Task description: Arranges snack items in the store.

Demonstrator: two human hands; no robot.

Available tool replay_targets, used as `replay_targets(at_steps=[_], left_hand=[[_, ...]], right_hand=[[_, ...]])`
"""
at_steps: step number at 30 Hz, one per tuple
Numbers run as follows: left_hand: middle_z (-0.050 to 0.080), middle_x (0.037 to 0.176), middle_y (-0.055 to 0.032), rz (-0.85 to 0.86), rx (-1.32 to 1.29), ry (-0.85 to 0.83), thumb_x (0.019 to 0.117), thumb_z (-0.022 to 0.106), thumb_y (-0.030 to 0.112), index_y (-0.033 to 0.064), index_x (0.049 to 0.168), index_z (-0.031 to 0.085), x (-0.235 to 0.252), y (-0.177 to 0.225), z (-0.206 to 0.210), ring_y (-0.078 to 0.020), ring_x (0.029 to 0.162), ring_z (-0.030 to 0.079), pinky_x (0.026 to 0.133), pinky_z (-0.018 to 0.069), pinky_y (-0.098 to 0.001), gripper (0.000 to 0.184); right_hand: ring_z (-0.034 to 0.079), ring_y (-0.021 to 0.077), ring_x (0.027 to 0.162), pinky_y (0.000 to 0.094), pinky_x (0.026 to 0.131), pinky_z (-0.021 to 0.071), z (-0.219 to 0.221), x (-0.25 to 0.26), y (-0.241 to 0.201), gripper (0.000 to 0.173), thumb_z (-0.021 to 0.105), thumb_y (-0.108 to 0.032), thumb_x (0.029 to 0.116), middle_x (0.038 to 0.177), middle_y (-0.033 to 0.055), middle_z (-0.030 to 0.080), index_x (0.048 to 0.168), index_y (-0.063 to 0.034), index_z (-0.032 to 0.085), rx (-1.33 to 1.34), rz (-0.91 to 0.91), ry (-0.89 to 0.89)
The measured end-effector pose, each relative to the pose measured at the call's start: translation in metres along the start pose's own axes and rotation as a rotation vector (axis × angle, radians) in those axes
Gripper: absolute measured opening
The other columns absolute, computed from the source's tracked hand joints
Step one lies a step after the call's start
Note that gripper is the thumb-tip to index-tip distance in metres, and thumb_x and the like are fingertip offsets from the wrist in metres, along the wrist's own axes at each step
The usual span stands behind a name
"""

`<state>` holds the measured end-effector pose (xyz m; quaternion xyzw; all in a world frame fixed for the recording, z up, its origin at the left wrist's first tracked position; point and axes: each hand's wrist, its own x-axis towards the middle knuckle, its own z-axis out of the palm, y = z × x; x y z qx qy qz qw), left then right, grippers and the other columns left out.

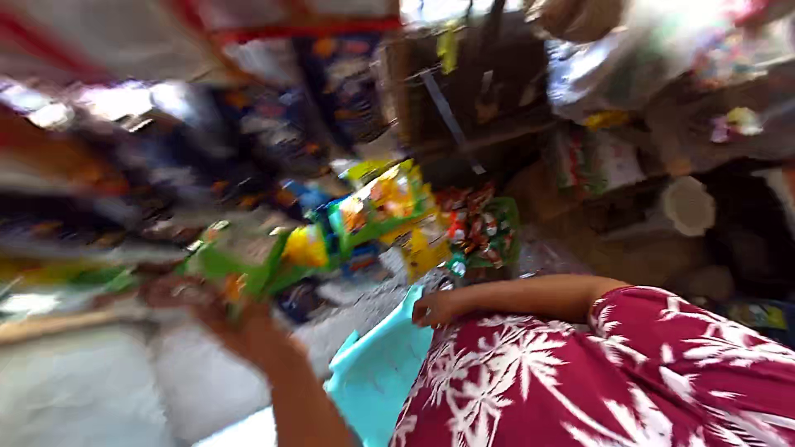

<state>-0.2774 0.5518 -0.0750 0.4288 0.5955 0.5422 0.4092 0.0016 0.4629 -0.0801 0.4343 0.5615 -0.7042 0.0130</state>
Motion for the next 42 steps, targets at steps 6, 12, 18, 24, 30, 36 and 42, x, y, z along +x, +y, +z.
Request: replay_targets(at_steps=[6, 12, 18, 24, 30, 36, 42], left_hand=[[0.026, 0.163, -0.0191, -0.111, -0.028, 0.239, 0.1126, 0.025, 0.020, 0.0080, 0.163, 0.010, -0.011, 0.014, 0.014, -0.0277, 0.136, 0.048, 0.105, 0.0477, -0.0402, 0.054], [0.027, 0.159, -0.0270, -0.175, 0.202, 0.267, 0.1119, 0.023, 0.018, 0.0001, 0.160, 0.010, -0.083, -0.006, 0.034, -0.0280, 0.126, 0.053, 0.099, 0.0499, -0.0356, 0.054], [0.029, 0.155, -0.0314, -0.377, 0.373, 0.002, 0.1094, 0.029, 0.014, -0.0077, 0.157, 0.012, -0.197, -0.042, 0.059, -0.0267, 0.120, 0.056, 0.095, 0.0517, -0.0351, 0.055], [0.039, 0.149, -0.0303, -0.518, 0.366, -0.112, 0.1071, 0.035, 0.009, -0.0076, 0.156, 0.018, -0.285, -0.062, 0.108, -0.0258, 0.110, 0.063, 0.087, 0.0555, -0.0364, 0.054], [0.047, 0.144, -0.0294, -0.464, 0.403, -0.343, 0.1021, 0.042, 0.007, -0.0128, 0.151, 0.027, -0.349, -0.070, 0.132, -0.0189, 0.101, 0.068, 0.083, 0.0572, -0.0317, 0.055], [0.060, 0.129, -0.0235, -0.459, 0.417, -0.455, 0.1013, 0.043, 0.006, -0.0139, 0.142, 0.042, -0.387, -0.073, 0.118, -0.0150, 0.098, 0.068, 0.084, 0.0570, -0.0292, 0.046], [0.065, 0.124, -0.0192, -0.518, 0.452, -0.522, 0.1018, 0.044, 0.008, -0.0102, 0.134, 0.054, -0.399, -0.076, 0.106, -0.0143, 0.099, 0.068, 0.086, 0.0565, -0.0289, 0.038]], right_hand=[[0.061, 0.0400, 0.123, 0.0566, 0.108, 0.0439, -0.032, -0.068, 0.065, 0.035, 0.055, -0.012, 0.1050, 0.130, 0.0278, 0.063, 0.132, 0.0086, 0.059, -0.063, 0.076, 0.373], [0.060, 0.0426, 0.122, 0.0574, 0.108, 0.0443, 0.002, -0.117, 0.188, 0.031, 0.059, -0.010, 0.1020, 0.127, 0.0292, 0.064, 0.126, 0.0081, 0.063, -0.007, 0.288, 0.498], [0.052, 0.0490, 0.132, 0.0590, 0.113, 0.0367, 0.028, -0.185, 0.240, 0.034, 0.053, -0.007, 0.1055, 0.137, 0.0349, 0.056, 0.134, 0.0122, 0.057, 0.090, 0.554, 0.343], [0.059, 0.0462, 0.124, 0.0608, 0.108, 0.0421, 0.038, -0.236, 0.331, 0.033, 0.055, -0.011, 0.1050, 0.131, 0.0306, 0.062, 0.131, 0.0078, 0.060, 0.111, 0.528, 0.443], [0.059, 0.0465, 0.124, 0.0631, 0.107, 0.0429, 0.017, -0.272, 0.398, 0.034, 0.052, -0.013, 0.1066, 0.132, 0.0307, 0.061, 0.133, 0.0072, 0.059, 0.108, 0.636, 0.476], [0.061, 0.0466, 0.120, 0.0633, 0.104, 0.0447, -0.001, -0.270, 0.421, 0.033, 0.055, -0.013, 0.1056, 0.128, 0.0305, 0.063, 0.131, 0.0067, 0.060, 0.105, 0.630, 0.537], [0.061, 0.0450, 0.120, 0.0648, 0.104, 0.0440, -0.017, -0.229, 0.425, 0.032, 0.055, -0.015, 0.1050, 0.126, 0.0277, 0.065, 0.130, 0.0038, 0.063, 0.019, 0.572, 0.479]])
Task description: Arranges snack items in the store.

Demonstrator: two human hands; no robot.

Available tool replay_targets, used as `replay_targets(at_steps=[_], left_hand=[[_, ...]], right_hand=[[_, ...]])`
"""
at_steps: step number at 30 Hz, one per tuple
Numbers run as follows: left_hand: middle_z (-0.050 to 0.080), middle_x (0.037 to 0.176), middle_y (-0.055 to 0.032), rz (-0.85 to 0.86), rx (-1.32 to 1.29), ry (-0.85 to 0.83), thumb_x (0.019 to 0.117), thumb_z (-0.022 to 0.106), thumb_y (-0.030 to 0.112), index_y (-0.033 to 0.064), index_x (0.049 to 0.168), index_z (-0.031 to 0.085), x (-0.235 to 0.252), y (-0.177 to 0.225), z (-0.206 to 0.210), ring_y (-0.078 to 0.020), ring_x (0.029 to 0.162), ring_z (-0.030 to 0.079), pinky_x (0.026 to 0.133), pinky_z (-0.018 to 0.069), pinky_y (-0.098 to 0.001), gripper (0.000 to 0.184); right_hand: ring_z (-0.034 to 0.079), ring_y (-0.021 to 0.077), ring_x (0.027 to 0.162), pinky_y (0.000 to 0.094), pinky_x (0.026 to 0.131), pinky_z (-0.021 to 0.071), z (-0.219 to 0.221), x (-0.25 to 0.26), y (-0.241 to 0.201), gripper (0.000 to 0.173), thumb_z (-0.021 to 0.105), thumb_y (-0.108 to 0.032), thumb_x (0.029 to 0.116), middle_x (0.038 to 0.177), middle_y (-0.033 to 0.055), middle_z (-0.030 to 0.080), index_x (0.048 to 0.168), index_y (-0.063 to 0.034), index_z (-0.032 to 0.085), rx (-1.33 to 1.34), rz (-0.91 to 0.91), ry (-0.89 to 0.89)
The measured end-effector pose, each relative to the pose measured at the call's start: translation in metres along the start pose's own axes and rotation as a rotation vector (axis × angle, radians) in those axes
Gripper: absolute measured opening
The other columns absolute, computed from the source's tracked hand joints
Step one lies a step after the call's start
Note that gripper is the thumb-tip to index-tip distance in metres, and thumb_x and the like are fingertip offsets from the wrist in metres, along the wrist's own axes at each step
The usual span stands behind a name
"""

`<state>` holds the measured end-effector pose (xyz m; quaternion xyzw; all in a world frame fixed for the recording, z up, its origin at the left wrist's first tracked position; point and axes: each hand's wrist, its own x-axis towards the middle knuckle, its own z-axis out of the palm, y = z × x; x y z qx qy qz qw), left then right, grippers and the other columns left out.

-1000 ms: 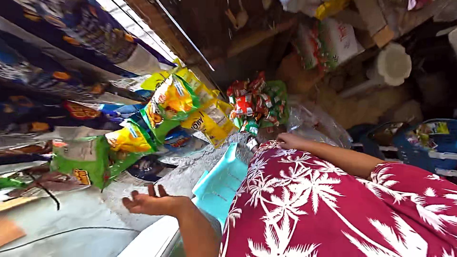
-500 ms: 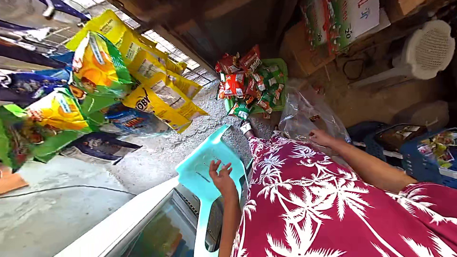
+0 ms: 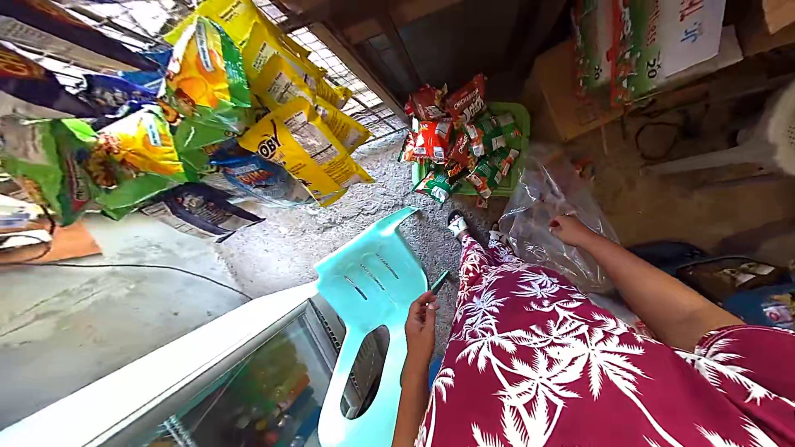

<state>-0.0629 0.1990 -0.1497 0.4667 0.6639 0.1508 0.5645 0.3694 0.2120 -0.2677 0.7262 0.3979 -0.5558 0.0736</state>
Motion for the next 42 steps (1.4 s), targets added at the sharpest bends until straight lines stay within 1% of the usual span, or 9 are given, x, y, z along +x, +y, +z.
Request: replay_targets(at_steps=[5, 9, 16, 22, 26, 29, 34, 39, 42], left_hand=[[0.064, 0.126, -0.0222, -0.034, 0.061, -0.161, 0.1030, 0.045, 0.008, -0.0097, 0.135, 0.055, 0.032, -0.002, -0.001, -0.0224, 0.104, 0.068, 0.092, 0.0564, -0.0362, 0.038], [0.064, 0.131, -0.0221, -0.031, 0.228, -0.381, 0.1052, 0.046, 0.011, -0.0060, 0.136, 0.056, 0.091, 0.010, 0.006, -0.0273, 0.109, 0.068, 0.095, 0.0554, -0.0413, 0.037], [0.062, 0.134, -0.0226, -0.009, 0.241, -0.519, 0.1064, 0.046, 0.011, -0.0060, 0.137, 0.056, 0.206, 0.028, 0.046, -0.0260, 0.112, 0.067, 0.099, 0.0538, -0.0398, 0.036], [0.060, 0.136, -0.0239, -0.005, 0.124, -0.427, 0.1068, 0.047, 0.008, -0.0070, 0.137, 0.055, 0.290, 0.040, 0.102, -0.0297, 0.116, 0.065, 0.102, 0.0516, -0.0444, 0.034], [0.058, 0.140, -0.0243, -0.059, 0.033, -0.365, 0.1084, 0.046, 0.012, -0.0054, 0.140, 0.052, 0.325, 0.036, 0.137, -0.0334, 0.121, 0.063, 0.104, 0.0503, -0.0493, 0.037], [0.055, 0.141, -0.0247, -0.178, -0.100, -0.310, 0.1098, 0.043, 0.015, -0.0041, 0.141, 0.050, 0.329, 0.035, 0.158, -0.0340, 0.122, 0.061, 0.102, 0.0497, -0.0505, 0.037], [0.058, 0.136, -0.0223, -0.290, -0.191, -0.285, 0.1090, 0.043, 0.011, -0.0035, 0.140, 0.051, 0.322, 0.024, 0.184, -0.0289, 0.116, 0.062, 0.098, 0.0508, -0.0463, 0.035], [0.055, 0.139, -0.0187, -0.232, -0.311, -0.269, 0.1059, 0.052, 0.016, 0.0000, 0.147, 0.044, 0.315, 0.025, 0.183, -0.0246, 0.118, 0.060, 0.098, 0.0512, -0.0431, 0.045], [0.041, 0.157, -0.0140, -0.083, -0.415, -0.276, 0.0896, 0.075, 0.031, 0.0063, 0.161, 0.016, 0.321, 0.027, 0.176, -0.0206, 0.137, 0.050, 0.108, 0.0466, -0.0399, 0.096]], right_hand=[[0.062, 0.0440, 0.121, 0.0606, 0.107, 0.0445, -0.007, 0.026, -0.050, 0.031, 0.049, -0.010, 0.1068, 0.129, 0.0281, 0.064, 0.129, 0.0058, 0.062, 0.010, -0.172, 0.011], [0.067, 0.0427, 0.107, 0.0582, 0.099, 0.0499, -0.019, 0.066, -0.087, 0.029, 0.046, -0.006, 0.1068, 0.120, 0.0287, 0.066, 0.125, 0.0058, 0.065, 0.081, -0.303, 0.112], [0.059, 0.0450, 0.124, 0.0599, 0.106, 0.0453, -0.063, 0.171, -0.121, 0.028, 0.050, -0.006, 0.1047, 0.134, 0.0294, 0.059, 0.127, 0.0069, 0.063, -0.031, -0.301, 0.191], [0.046, 0.0523, 0.137, 0.0644, 0.109, 0.0426, -0.092, 0.257, -0.114, 0.050, 0.065, -0.005, 0.0962, 0.151, 0.0351, 0.041, 0.144, 0.0040, 0.052, 0.007, -0.204, 0.347], [0.030, 0.0534, 0.147, 0.0746, 0.113, 0.0279, -0.094, 0.291, -0.111, 0.093, 0.089, -0.007, 0.0711, 0.161, 0.0255, 0.036, 0.154, -0.0141, 0.047, -0.228, -0.469, 0.308], [0.020, 0.0501, 0.153, 0.0784, 0.116, 0.0133, -0.086, 0.298, -0.119, 0.119, 0.098, -0.014, 0.0617, 0.167, 0.0171, 0.029, 0.162, -0.0242, 0.034, -0.399, -0.625, 0.255], [0.029, 0.0474, 0.151, 0.0738, 0.120, 0.0050, -0.077, 0.314, -0.110, 0.114, 0.091, -0.006, 0.0711, 0.159, 0.0226, 0.040, 0.164, -0.0212, 0.027, -0.479, -0.652, 0.334], [0.052, 0.0472, 0.132, 0.0738, 0.119, 0.0124, -0.074, 0.279, -0.120, 0.107, 0.091, -0.027, 0.0717, 0.138, 0.0250, 0.059, 0.161, -0.0153, 0.033, -0.369, -0.666, 0.544], [0.057, 0.0475, 0.121, 0.0703, 0.106, 0.0347, -0.062, 0.220, -0.144, 0.106, 0.087, -0.044, 0.0738, 0.129, 0.0262, 0.062, 0.160, -0.0101, 0.035, -0.225, -0.665, 0.517]])
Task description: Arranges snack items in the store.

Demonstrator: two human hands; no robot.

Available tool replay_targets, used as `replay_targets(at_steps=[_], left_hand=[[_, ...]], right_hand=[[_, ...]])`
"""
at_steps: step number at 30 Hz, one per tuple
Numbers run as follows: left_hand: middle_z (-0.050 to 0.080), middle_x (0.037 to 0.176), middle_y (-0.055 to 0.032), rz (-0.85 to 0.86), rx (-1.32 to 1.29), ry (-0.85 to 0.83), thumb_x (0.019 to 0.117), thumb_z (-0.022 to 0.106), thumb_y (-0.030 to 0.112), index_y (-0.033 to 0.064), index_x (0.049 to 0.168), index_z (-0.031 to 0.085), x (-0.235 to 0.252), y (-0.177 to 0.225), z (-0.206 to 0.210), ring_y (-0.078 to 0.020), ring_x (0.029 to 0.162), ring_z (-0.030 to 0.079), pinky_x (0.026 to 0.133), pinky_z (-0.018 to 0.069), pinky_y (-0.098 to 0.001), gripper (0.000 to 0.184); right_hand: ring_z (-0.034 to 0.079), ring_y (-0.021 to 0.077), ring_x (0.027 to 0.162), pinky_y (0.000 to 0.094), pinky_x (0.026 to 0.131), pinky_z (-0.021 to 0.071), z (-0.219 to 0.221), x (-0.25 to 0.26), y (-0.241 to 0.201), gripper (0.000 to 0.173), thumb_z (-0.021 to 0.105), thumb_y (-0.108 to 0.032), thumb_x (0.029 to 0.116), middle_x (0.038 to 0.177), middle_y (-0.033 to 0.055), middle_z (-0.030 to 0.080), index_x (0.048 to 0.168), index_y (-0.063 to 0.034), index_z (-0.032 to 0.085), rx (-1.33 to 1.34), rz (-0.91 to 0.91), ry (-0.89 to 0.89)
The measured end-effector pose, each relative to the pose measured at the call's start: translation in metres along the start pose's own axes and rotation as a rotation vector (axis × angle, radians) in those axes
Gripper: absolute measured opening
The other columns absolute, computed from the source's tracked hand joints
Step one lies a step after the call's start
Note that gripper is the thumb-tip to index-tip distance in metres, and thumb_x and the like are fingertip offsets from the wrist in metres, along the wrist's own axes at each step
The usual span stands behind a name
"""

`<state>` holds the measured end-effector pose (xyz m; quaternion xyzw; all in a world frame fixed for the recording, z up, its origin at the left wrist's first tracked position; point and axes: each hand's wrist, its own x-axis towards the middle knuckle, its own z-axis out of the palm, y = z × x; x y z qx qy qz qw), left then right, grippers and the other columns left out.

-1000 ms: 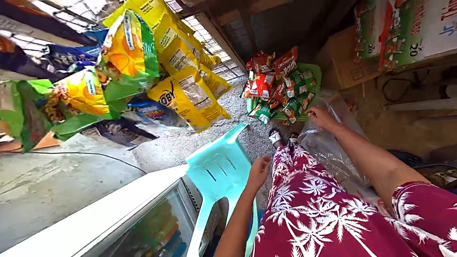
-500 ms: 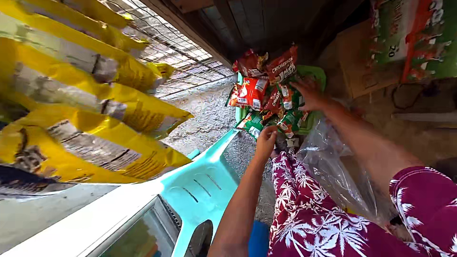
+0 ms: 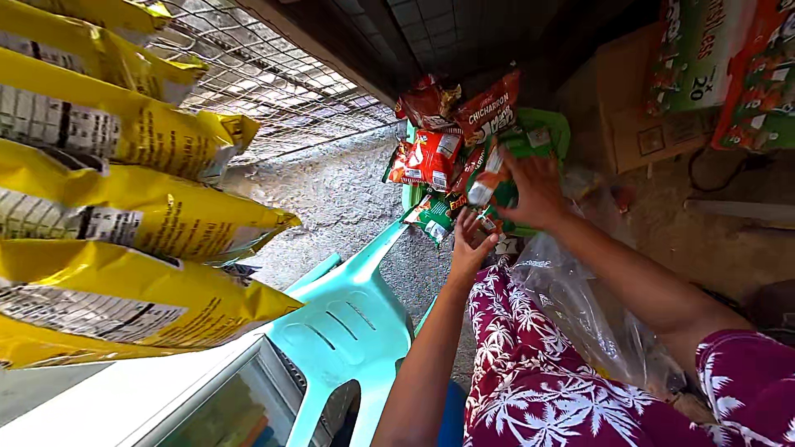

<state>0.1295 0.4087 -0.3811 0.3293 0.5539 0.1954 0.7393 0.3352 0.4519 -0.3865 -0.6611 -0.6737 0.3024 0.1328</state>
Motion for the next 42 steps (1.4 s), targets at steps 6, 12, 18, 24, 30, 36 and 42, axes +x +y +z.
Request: replay_targets(at_steps=[6, 12, 18, 24, 30, 36, 42], left_hand=[[0.065, 0.119, -0.0026, 0.032, -0.196, -0.032, 0.0816, 0.080, 0.022, 0.0031, 0.142, 0.042, -0.002, 0.007, -0.008, -0.0106, 0.105, 0.065, 0.095, 0.0554, -0.0347, 0.074], [0.057, 0.133, -0.0032, 0.005, -0.377, 0.030, 0.0676, 0.079, 0.075, 0.0132, 0.152, 0.021, 0.027, -0.004, 0.021, -0.0135, 0.114, 0.062, 0.095, 0.0558, -0.0384, 0.119], [0.069, 0.108, -0.0065, -0.084, -0.395, 0.211, 0.0882, 0.077, 0.028, 0.0062, 0.138, 0.046, 0.028, -0.004, 0.005, -0.0143, 0.092, 0.070, 0.083, 0.0603, -0.0357, 0.063], [0.069, 0.108, -0.0089, -0.129, -0.285, 0.143, 0.0853, 0.074, 0.015, 0.0020, 0.135, 0.047, 0.015, -0.019, -0.019, -0.0161, 0.095, 0.070, 0.086, 0.0600, -0.0367, 0.058], [0.068, 0.109, -0.0123, -0.221, -0.235, 0.010, 0.0889, 0.071, 0.008, -0.0059, 0.133, 0.048, 0.020, -0.042, -0.008, -0.0163, 0.098, 0.070, 0.091, 0.0590, -0.0358, 0.052], [0.063, 0.120, -0.0178, -0.295, -0.198, 0.016, 0.0881, 0.074, 0.008, -0.0019, 0.139, 0.045, 0.037, -0.051, 0.004, -0.0210, 0.104, 0.066, 0.093, 0.0568, -0.0387, 0.060], [0.061, 0.123, -0.0175, -0.272, -0.178, 0.014, 0.0862, 0.075, 0.011, 0.0006, 0.140, 0.046, 0.044, -0.054, 0.003, -0.0209, 0.106, 0.065, 0.093, 0.0567, -0.0383, 0.062]], right_hand=[[0.053, 0.0352, 0.135, 0.0574, 0.108, 0.0442, 0.001, -0.010, 0.006, 0.075, 0.061, -0.043, 0.0943, 0.149, 0.0211, 0.052, 0.155, -0.0026, 0.042, 0.511, -0.236, -0.241], [0.051, 0.0328, 0.132, 0.0532, 0.114, 0.0356, 0.030, 0.027, -0.006, 0.058, 0.033, -0.046, 0.1080, 0.142, 0.0159, 0.059, 0.136, -0.0068, 0.066, 0.633, -0.197, -0.161], [0.066, 0.0198, 0.115, 0.0386, 0.097, 0.0536, 0.030, 0.020, 0.003, 0.049, 0.033, -0.029, 0.1099, 0.130, 0.0167, 0.067, 0.129, 0.0040, 0.064, 0.846, 0.101, 0.045], [0.041, 0.0500, 0.141, 0.0669, 0.114, 0.0325, 0.026, 0.096, 0.134, 0.048, 0.045, -0.036, 0.1076, 0.147, 0.0303, 0.050, 0.139, -0.0011, 0.059, 0.132, 0.605, 0.005], [0.041, 0.0492, 0.142, 0.0696, 0.112, 0.0323, 0.058, 0.122, 0.178, 0.066, 0.039, -0.056, 0.1065, 0.146, 0.0294, 0.051, 0.135, -0.0021, 0.064, 0.053, 0.517, -0.161], [0.035, 0.0540, 0.142, 0.0674, 0.115, 0.0274, 0.068, 0.123, 0.183, 0.055, 0.050, -0.045, 0.1066, 0.147, 0.0300, 0.049, 0.129, 0.0027, 0.066, 0.144, 0.360, -0.194], [0.055, 0.0382, 0.126, 0.0520, 0.106, 0.0448, 0.045, 0.114, 0.191, 0.040, 0.060, -0.029, 0.1052, 0.142, 0.0285, 0.051, 0.120, 0.0075, 0.063, 0.349, 0.314, -0.252]])
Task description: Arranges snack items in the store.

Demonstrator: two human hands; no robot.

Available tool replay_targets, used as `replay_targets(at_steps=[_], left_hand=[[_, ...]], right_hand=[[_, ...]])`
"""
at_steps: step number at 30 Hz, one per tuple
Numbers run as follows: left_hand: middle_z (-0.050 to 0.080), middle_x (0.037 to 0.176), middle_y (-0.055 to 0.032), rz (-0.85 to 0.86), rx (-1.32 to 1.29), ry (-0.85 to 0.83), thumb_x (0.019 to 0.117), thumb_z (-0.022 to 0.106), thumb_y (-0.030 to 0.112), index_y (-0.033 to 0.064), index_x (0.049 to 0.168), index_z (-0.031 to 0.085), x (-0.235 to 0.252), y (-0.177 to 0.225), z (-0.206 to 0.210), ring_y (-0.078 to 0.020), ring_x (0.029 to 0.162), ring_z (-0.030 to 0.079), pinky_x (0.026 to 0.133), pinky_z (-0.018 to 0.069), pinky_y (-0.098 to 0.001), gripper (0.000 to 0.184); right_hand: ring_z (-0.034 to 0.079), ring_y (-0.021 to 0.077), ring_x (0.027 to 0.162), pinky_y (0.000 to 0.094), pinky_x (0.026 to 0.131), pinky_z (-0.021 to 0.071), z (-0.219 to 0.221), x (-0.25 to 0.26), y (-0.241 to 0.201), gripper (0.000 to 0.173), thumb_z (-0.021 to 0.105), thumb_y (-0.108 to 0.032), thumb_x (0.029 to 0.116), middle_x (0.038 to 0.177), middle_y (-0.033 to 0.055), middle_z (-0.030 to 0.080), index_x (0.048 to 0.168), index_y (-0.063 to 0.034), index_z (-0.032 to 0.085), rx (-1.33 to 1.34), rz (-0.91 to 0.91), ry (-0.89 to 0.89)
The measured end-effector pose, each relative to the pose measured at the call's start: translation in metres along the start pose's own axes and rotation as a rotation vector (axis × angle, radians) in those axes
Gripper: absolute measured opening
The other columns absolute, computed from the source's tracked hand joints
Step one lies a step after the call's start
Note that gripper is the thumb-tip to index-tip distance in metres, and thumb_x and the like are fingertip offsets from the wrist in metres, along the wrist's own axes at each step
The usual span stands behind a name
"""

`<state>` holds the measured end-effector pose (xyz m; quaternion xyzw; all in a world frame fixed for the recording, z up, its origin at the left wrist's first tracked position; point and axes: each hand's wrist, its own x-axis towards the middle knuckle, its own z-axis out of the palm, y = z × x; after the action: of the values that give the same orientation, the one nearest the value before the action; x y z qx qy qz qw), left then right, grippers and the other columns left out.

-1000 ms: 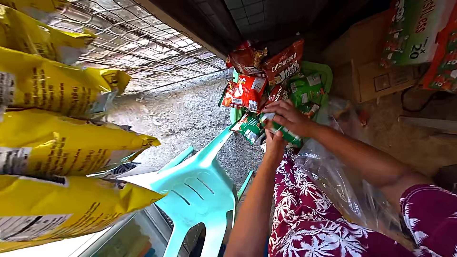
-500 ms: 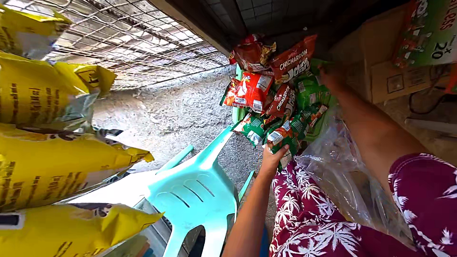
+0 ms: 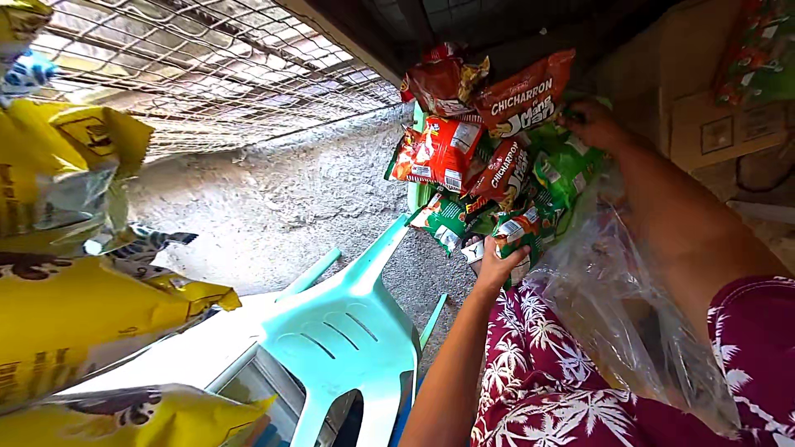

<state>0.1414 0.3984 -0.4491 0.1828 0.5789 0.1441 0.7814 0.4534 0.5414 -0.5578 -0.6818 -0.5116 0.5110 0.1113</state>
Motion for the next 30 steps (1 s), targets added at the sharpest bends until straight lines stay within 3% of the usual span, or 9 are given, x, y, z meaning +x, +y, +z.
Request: replay_targets(at_steps=[4, 6, 8, 11, 14, 16, 19, 21, 30], left_hand=[[0.051, 0.135, -0.0220, 0.138, 0.500, 0.104, 0.0803, 0.081, 0.027, -0.0017, 0.134, 0.056, -0.001, 0.013, 0.002, -0.0308, 0.122, 0.055, 0.099, 0.0497, -0.0484, 0.065], [0.052, 0.132, -0.0291, 0.376, 0.852, 0.183, 0.0737, 0.084, 0.035, -0.0025, 0.125, 0.063, 0.003, 0.031, 0.005, -0.0443, 0.121, 0.053, 0.096, 0.0473, -0.0617, 0.067], [0.054, 0.136, -0.0283, 0.670, 1.103, 0.202, 0.0667, 0.086, 0.042, 0.0034, 0.119, 0.070, 0.019, 0.064, 0.011, -0.0484, 0.126, 0.050, 0.099, 0.0430, -0.0657, 0.067], [0.034, 0.161, -0.0245, 0.902, 1.365, 0.087, 0.0682, 0.084, 0.053, 0.0116, 0.119, 0.073, 0.059, 0.133, 0.033, -0.0495, 0.152, 0.020, 0.119, 0.0128, -0.0705, 0.066], [0.017, 0.169, -0.0215, 0.778, 1.569, -0.039, 0.0778, 0.075, 0.060, 0.0122, 0.133, 0.067, 0.098, 0.185, 0.057, -0.0447, 0.157, 0.002, 0.119, -0.0043, -0.0718, 0.073], [0.026, 0.167, -0.0188, 0.679, 1.628, -0.065, 0.0813, 0.073, 0.060, 0.0108, 0.142, 0.060, 0.113, 0.200, 0.065, -0.0411, 0.156, 0.013, 0.119, -0.0020, -0.0722, 0.079], [0.042, 0.153, -0.0224, 0.698, 1.642, -0.004, 0.0786, 0.074, 0.059, 0.0096, 0.139, 0.061, 0.109, 0.200, 0.068, -0.0435, 0.142, 0.038, 0.116, 0.0239, -0.0650, 0.080], [0.041, 0.155, -0.0227, 0.689, 1.640, -0.009, 0.0781, 0.076, 0.057, 0.0089, 0.140, 0.061, 0.097, 0.196, 0.061, -0.0456, 0.139, 0.038, 0.108, 0.0335, -0.0640, 0.080], [0.049, 0.154, -0.0098, 0.740, 1.650, -0.177, 0.0763, 0.080, 0.045, 0.0082, 0.129, 0.068, 0.076, 0.179, 0.035, -0.0428, 0.141, 0.040, 0.110, 0.0308, -0.0656, 0.065]], right_hand=[[0.052, 0.0378, 0.126, 0.0483, 0.106, 0.0433, -0.012, -0.014, -0.009, 0.038, 0.063, -0.026, 0.1034, 0.140, 0.0311, 0.050, 0.109, 0.0112, 0.062, -0.004, -0.010, 0.071], [0.050, 0.0389, 0.130, 0.0491, 0.109, 0.0418, -0.010, -0.015, -0.005, 0.040, 0.062, -0.028, 0.1037, 0.144, 0.0312, 0.046, 0.110, 0.0112, 0.062, -0.018, -0.026, 0.114], [0.051, 0.0408, 0.132, 0.0511, 0.111, 0.0416, -0.003, -0.013, 0.003, 0.044, 0.057, -0.032, 0.1059, 0.146, 0.0308, 0.048, 0.120, 0.0099, 0.062, -0.022, -0.049, 0.148], [0.061, 0.0349, 0.118, 0.0488, 0.104, 0.0476, 0.003, -0.008, 0.012, 0.043, 0.048, -0.032, 0.1096, 0.132, 0.0276, 0.058, 0.131, 0.0045, 0.058, 0.044, -0.034, 0.161], [0.065, 0.0277, 0.106, 0.0428, 0.097, 0.0514, 0.005, -0.014, 0.004, 0.037, 0.046, -0.020, 0.1095, 0.122, 0.0252, 0.064, 0.135, 0.0050, 0.056, 0.103, -0.056, 0.167], [0.064, 0.0266, 0.103, 0.0419, 0.095, 0.0512, 0.002, -0.018, -0.001, 0.037, 0.046, -0.021, 0.1094, 0.118, 0.0244, 0.065, 0.134, 0.0048, 0.056, 0.075, -0.065, 0.152], [0.066, 0.0291, 0.104, 0.0454, 0.096, 0.0516, -0.007, -0.027, -0.001, 0.041, 0.050, -0.027, 0.1090, 0.119, 0.0247, 0.066, 0.134, 0.0032, 0.058, 0.069, -0.035, 0.154], [0.063, 0.0254, 0.093, 0.0439, 0.087, 0.0520, -0.018, -0.033, -0.006, 0.039, 0.049, -0.030, 0.1094, 0.110, 0.0216, 0.065, 0.128, 0.0036, 0.059, 0.076, -0.047, 0.156], [0.065, 0.0394, 0.095, 0.0610, 0.085, 0.0493, -0.068, -0.070, -0.037, 0.043, 0.046, -0.037, 0.1097, 0.103, 0.0250, 0.065, 0.119, 0.0027, 0.060, -0.160, -0.112, 0.149]])
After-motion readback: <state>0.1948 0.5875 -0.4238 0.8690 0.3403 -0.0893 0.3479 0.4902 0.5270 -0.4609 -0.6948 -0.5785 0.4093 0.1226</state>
